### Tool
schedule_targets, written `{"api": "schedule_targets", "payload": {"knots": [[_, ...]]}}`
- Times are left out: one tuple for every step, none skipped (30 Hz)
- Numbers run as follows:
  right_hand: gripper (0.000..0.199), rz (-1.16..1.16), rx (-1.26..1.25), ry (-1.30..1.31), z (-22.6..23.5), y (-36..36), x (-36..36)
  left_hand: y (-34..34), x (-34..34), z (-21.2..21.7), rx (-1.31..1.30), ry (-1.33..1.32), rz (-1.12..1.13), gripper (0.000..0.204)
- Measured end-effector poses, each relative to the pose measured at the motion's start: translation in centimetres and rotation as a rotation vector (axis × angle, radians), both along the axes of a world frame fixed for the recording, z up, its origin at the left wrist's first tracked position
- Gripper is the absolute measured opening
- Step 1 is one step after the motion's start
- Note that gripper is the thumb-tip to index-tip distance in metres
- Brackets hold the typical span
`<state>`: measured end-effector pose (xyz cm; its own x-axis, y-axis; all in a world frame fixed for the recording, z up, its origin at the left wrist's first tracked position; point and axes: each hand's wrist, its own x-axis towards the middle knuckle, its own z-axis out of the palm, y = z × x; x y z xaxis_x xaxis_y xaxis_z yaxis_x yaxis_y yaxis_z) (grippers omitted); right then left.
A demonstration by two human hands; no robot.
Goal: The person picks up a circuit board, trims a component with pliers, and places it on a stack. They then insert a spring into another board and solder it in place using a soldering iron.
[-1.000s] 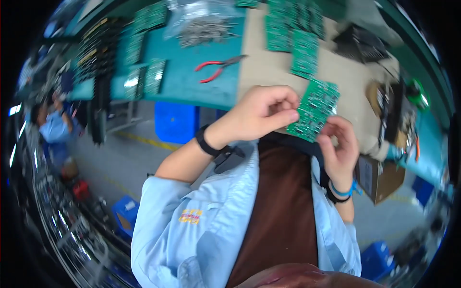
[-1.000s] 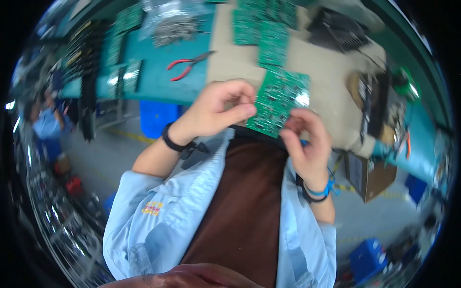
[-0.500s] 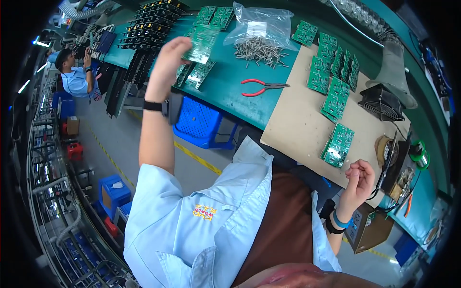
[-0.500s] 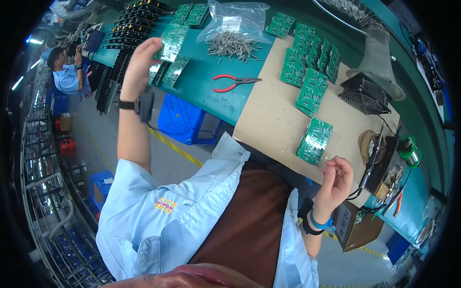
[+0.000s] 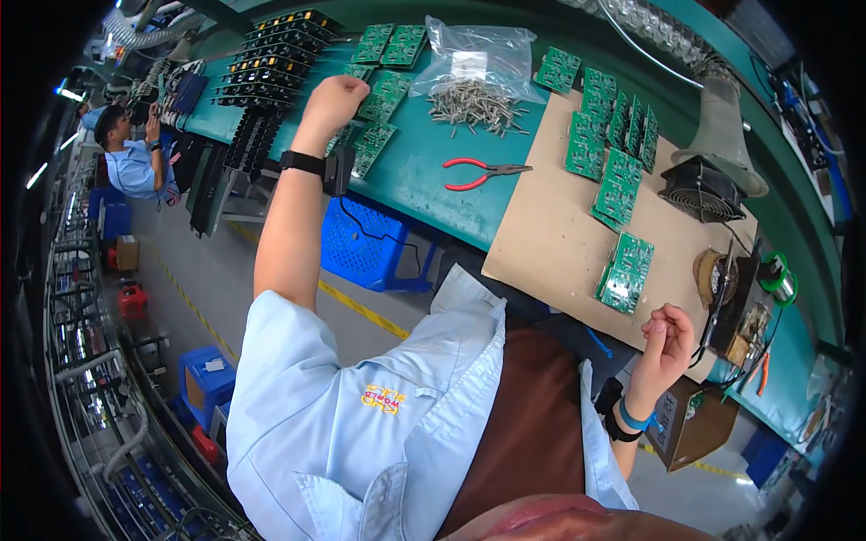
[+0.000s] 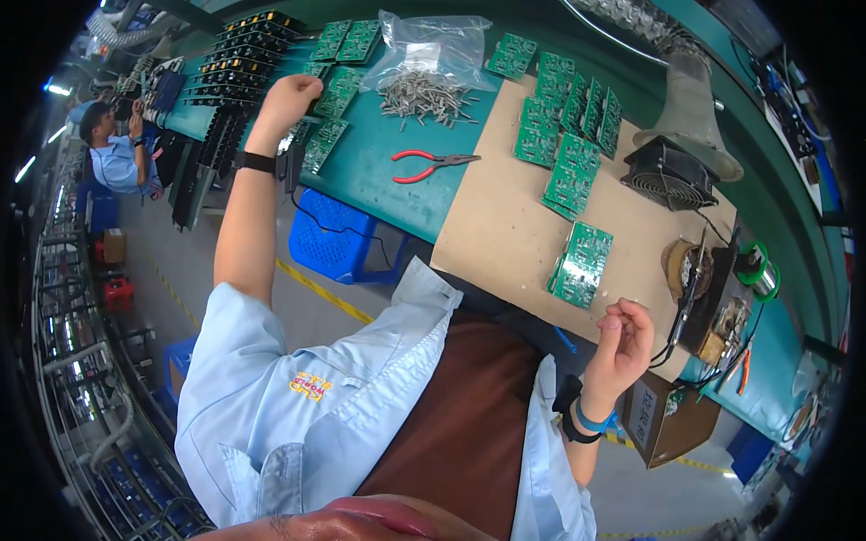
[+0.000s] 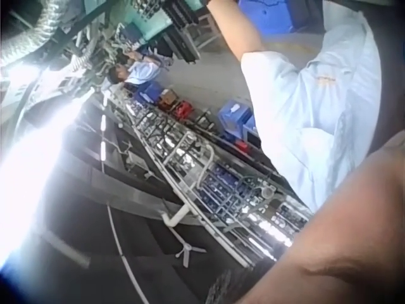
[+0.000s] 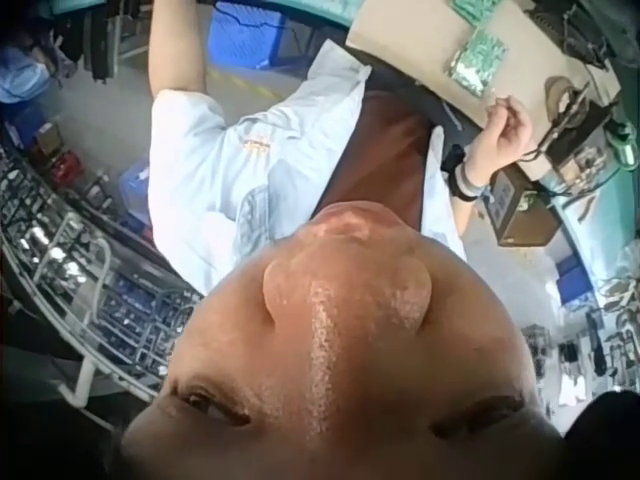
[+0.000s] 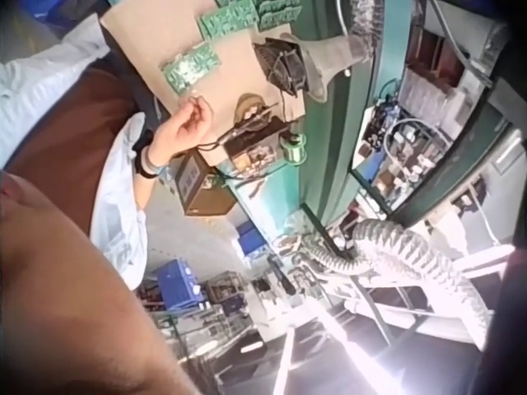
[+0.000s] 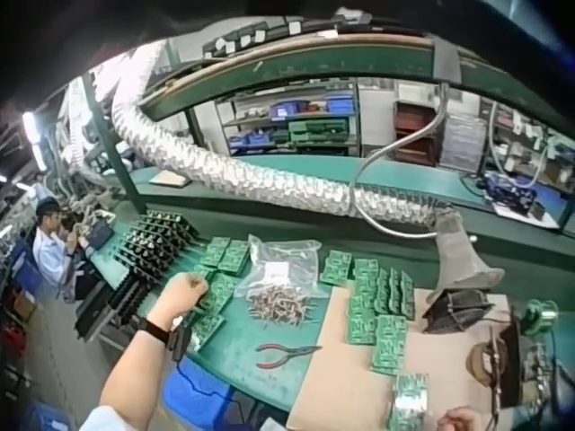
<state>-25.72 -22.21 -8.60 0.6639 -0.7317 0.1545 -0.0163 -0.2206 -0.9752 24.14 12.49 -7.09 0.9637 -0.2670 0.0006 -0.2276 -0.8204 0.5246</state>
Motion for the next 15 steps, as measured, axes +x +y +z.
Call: {"api": "schedule_targets", "payload": {"knots": [[0.022,0.006,0.004,-0.007,0.0,-0.1,0.0,-0.4,-0.7,0.6,0.083,-0.070,0.007,0.031],[0.022,0.004,0.010,-0.015,0.0,-0.1,-0.2,-0.9,-1.2,1.0,0.083,-0.057,-0.012,0.031],[0.022,-0.019,0.007,0.003,-0.1,-0.1,-0.4,-1.1,-1.4,1.3,0.064,-0.070,-0.015,0.032],[0.021,-0.039,0.009,0.026,-0.2,0.0,-0.4,-1.4,-1.9,1.6,0.043,-0.076,-0.019,0.033],[0.020,-0.062,0.011,0.053,-0.1,0.1,-0.3,-1.2,-2.4,2.2,0.068,-0.141,-0.070,0.033],[0.020,-0.058,0.008,0.063,0.1,0.2,-0.2,-1.6,-3.3,2.8,0.084,-0.195,-0.138,0.033],[0.021,-0.060,0.005,0.077,0.1,0.1,0.1,-2.2,-4.9,3.6,-0.012,-0.155,-0.166,0.031],[0.024,-0.022,-0.092,0.092,0.0,-0.2,0.6,-2.9,-7.0,4.4,-0.104,-0.114,-0.191,0.029],[0.028,0.024,-0.192,0.114,0.4,-0.5,1.5,-3.6,-8.9,4.9,-0.183,-0.041,-0.245,0.027],[0.037,0.061,-0.302,0.181,1.1,-0.8,1.8,-4.2,-10.6,4.9,-0.261,0.036,-0.297,0.025],[0.046,0.116,-0.406,0.238,1.7,-1.0,2.4,-5.1,-12.5,4.7,-0.272,0.068,-0.328,0.025],[0.055,0.127,-0.402,0.256,2.1,-0.8,2.9,-6.7,-14.6,4.3,-0.330,0.177,-0.412,0.025],[0.064,0.141,-0.399,0.268,2.1,-0.7,3.2,-8.4,-16.3,3.6,-0.386,0.283,-0.493,0.026],[0.064,0.126,-0.398,0.290,2.2,-0.6,3.6,-9.8,-17.9,3.2,-0.396,0.346,-0.574,0.026],[0.068,0.143,-0.423,0.308,2.3,-0.5,3.9,-11.3,-19.4,2.7,-0.407,0.408,-0.655,0.027]]}}
